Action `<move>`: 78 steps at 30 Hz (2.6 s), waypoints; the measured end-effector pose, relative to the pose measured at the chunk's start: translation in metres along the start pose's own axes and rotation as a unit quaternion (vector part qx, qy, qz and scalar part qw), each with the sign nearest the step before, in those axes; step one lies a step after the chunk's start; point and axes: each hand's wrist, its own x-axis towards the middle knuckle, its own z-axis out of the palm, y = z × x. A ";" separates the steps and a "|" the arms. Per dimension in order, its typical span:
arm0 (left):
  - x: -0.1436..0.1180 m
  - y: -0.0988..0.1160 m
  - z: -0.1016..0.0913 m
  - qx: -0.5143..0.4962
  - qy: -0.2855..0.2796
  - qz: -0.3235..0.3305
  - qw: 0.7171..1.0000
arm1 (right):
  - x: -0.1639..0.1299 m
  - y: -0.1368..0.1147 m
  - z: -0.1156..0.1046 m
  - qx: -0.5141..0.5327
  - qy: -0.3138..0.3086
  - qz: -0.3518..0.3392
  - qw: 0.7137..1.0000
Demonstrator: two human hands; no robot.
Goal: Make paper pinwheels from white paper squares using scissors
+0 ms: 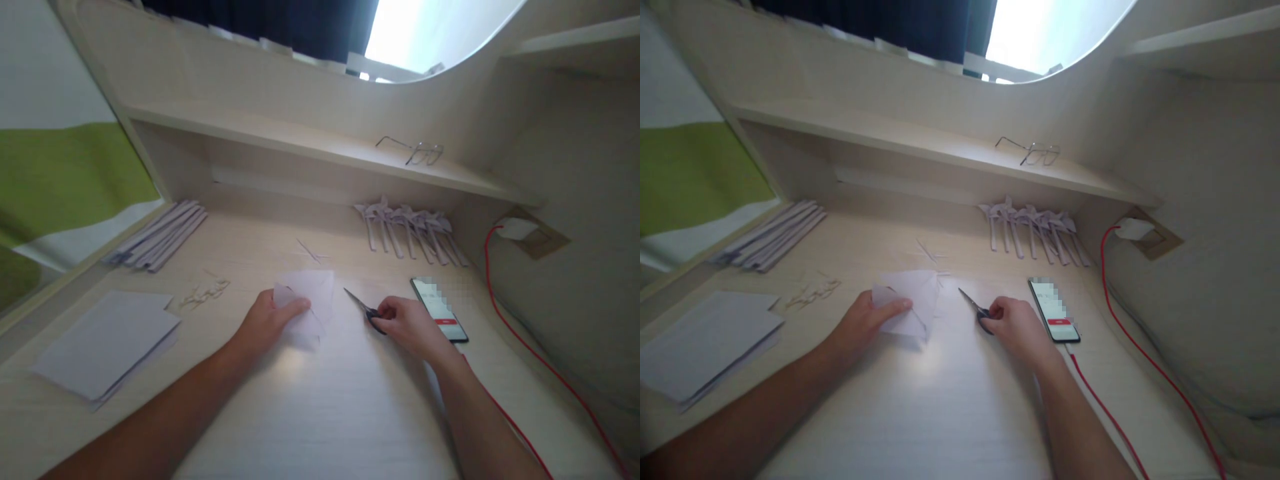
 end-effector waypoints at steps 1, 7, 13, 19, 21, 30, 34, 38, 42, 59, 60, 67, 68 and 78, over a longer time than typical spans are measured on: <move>-0.001 -0.002 0.002 0.005 -0.017 -0.006 1.000 | -0.001 0.000 -0.001 -0.004 -0.012 0.001 1.000; -0.004 -0.011 0.007 0.075 -0.091 -0.012 0.993 | -0.006 0.002 -0.012 -0.009 -0.041 -0.022 0.999; -0.006 -0.011 0.005 0.157 -0.136 -0.009 0.978 | -0.016 -0.004 -0.019 0.183 0.031 -0.074 0.980; -0.009 -0.014 0.008 0.204 -0.229 0.024 0.952 | -0.031 -0.047 0.012 0.334 -0.005 -0.165 0.928; -0.009 -0.013 0.008 0.206 -0.195 0.030 0.958 | -0.032 -0.053 0.023 0.349 0.014 -0.155 0.924; 0.004 -0.009 0.004 -0.101 -0.014 0.054 0.993 | -0.016 -0.058 0.035 0.526 0.026 -0.078 0.847; 0.005 -0.016 0.005 -0.130 -0.063 0.024 0.989 | -0.011 -0.070 0.038 0.528 0.055 -0.097 0.842; 0.001 -0.015 0.005 -0.059 -0.040 0.007 0.997 | -0.015 -0.072 0.045 0.457 0.067 -0.122 0.878; 0.000 -0.008 0.005 -0.017 -0.029 0.006 0.999 | -0.024 -0.065 0.043 0.369 0.039 -0.189 0.909; -0.001 -0.012 0.007 -0.055 -0.049 -0.027 0.997 | -0.027 -0.064 0.033 0.271 0.030 -0.314 0.910; -0.001 -0.012 0.007 -0.054 -0.048 -0.025 0.997 | -0.028 -0.064 0.033 0.270 0.026 -0.310 0.911; -0.002 -0.011 0.008 -0.023 -0.045 -0.024 0.998 | -0.031 -0.068 0.033 0.283 0.017 -0.254 0.925; -0.003 -0.010 0.008 -0.021 -0.043 -0.023 0.999 | -0.031 -0.067 0.035 0.287 0.020 -0.247 0.925; -0.001 -0.011 0.007 -0.013 -0.035 -0.024 0.999 | -0.030 -0.062 0.042 0.291 0.040 -0.222 0.930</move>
